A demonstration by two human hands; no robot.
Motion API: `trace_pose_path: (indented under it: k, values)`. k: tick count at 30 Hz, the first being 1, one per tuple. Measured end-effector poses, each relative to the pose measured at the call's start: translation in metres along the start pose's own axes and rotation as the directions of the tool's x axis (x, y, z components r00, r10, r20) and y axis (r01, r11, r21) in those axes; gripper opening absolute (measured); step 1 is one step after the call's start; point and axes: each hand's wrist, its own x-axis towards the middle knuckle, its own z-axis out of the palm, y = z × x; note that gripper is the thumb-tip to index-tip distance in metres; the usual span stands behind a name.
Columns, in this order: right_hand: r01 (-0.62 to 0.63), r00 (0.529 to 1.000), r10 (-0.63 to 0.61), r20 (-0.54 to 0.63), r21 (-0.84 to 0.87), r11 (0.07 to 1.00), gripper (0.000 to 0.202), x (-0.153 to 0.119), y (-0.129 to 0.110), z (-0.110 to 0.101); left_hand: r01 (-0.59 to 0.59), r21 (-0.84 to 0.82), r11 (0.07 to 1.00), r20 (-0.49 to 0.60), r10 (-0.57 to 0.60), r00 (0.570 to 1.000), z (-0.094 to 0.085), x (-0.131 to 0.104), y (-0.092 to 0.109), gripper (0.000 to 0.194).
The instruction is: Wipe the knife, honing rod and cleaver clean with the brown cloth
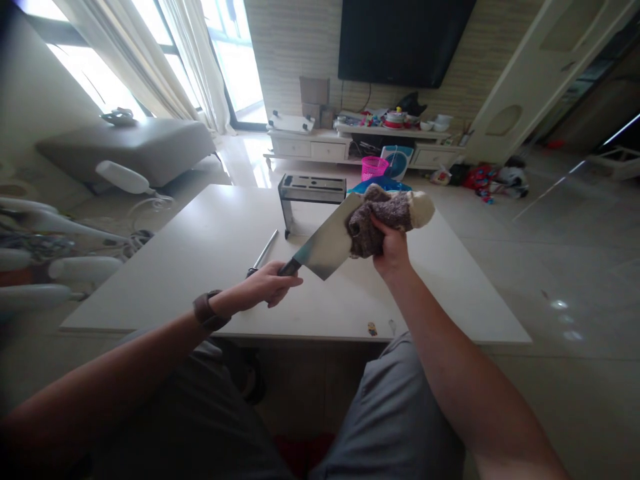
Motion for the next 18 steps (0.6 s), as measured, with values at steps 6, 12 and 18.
trace_pose_path:
  k: [6,12,18]
  values:
    - [-0.046,0.998,0.047,0.047,-0.017,0.999,0.030,-0.009,0.003,0.005,-0.027,0.012,1.000,-0.031,0.027,0.999,-0.003,-0.001,-0.005,0.037]
    - [-0.202,0.978,0.204,0.050,-0.038,0.979,0.027,-0.026,0.017,0.021,-0.004,-0.008,1.000,-0.049,0.003,0.999,-0.001,-0.002,-0.009,0.035]
    - [-0.116,0.993,0.117,0.020,-0.045,0.992,0.035,-0.015,0.015,0.012,0.033,-0.033,0.999,0.033,-0.032,0.999,0.000,-0.002,-0.005,0.036]
